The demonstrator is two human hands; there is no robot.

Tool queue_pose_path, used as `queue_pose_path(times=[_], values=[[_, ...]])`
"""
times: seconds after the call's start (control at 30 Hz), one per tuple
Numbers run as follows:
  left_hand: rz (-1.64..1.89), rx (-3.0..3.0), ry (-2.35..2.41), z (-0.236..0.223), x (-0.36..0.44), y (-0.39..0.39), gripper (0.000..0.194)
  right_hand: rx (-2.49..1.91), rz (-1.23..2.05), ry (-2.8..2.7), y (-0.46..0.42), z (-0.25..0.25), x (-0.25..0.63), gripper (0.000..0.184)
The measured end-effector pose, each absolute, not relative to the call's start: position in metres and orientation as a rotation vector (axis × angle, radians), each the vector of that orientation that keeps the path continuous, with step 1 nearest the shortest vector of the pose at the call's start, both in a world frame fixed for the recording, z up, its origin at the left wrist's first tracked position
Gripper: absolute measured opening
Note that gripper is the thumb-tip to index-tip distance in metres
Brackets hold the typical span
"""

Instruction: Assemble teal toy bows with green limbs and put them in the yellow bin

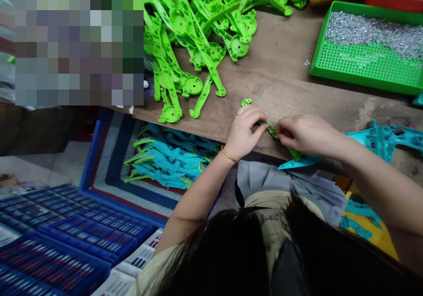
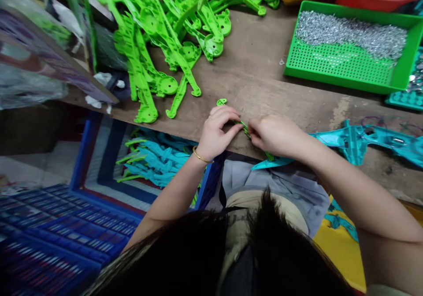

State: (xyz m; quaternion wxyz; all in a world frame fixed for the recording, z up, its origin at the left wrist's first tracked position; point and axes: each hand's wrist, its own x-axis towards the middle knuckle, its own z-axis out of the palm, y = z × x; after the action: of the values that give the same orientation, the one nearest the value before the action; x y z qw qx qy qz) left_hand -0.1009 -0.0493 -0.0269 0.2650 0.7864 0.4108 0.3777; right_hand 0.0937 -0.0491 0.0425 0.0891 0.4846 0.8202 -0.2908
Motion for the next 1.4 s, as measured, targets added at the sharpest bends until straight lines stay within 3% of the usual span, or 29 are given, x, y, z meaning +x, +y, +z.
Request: queue_pose_path(times=[0.17, 0.43, 0.63, 0.8, 0.93, 1.2, 1.4], values=[[0.932, 2.136, 1.078, -0.027, -0.103, -0.048, 0.003, 1.408, -0.979, 2.455, -0.039, 0.044, 0.098, 0.023], [0.986, 2.152, 1.114, -0.030, -0.100, -0.049, 0.003, 1.807, -0.861, 2.291, -0.053, 0.041, 0.101, 0.029], [0.909, 2.147, 1.174, -0.027, -0.099, -0.051, 0.006, 2.087, -1.290, 2.271, -0.058, 0.037, 0.092, 0.024], [0.946, 2.146, 1.168, -0.029, -0.097, -0.052, 0.008, 2.058, -1.771, 2.207, -0.054, 0.031, 0.087, 0.024], [0.951, 2.159, 1.176, -0.030, -0.097, -0.052, 0.009, 2.023, -1.908, 2.098, -0.048, 0.029, 0.087, 0.023], [0.935, 2.156, 1.181, -0.029, -0.097, -0.053, 0.009, 1.933, -1.346, 2.192, -0.051, 0.042, 0.092, 0.014], [0.944, 2.156, 1.181, -0.030, -0.096, -0.052, 0.009, 2.003, -0.945, 2.223, -0.058, 0.038, 0.097, 0.023]])
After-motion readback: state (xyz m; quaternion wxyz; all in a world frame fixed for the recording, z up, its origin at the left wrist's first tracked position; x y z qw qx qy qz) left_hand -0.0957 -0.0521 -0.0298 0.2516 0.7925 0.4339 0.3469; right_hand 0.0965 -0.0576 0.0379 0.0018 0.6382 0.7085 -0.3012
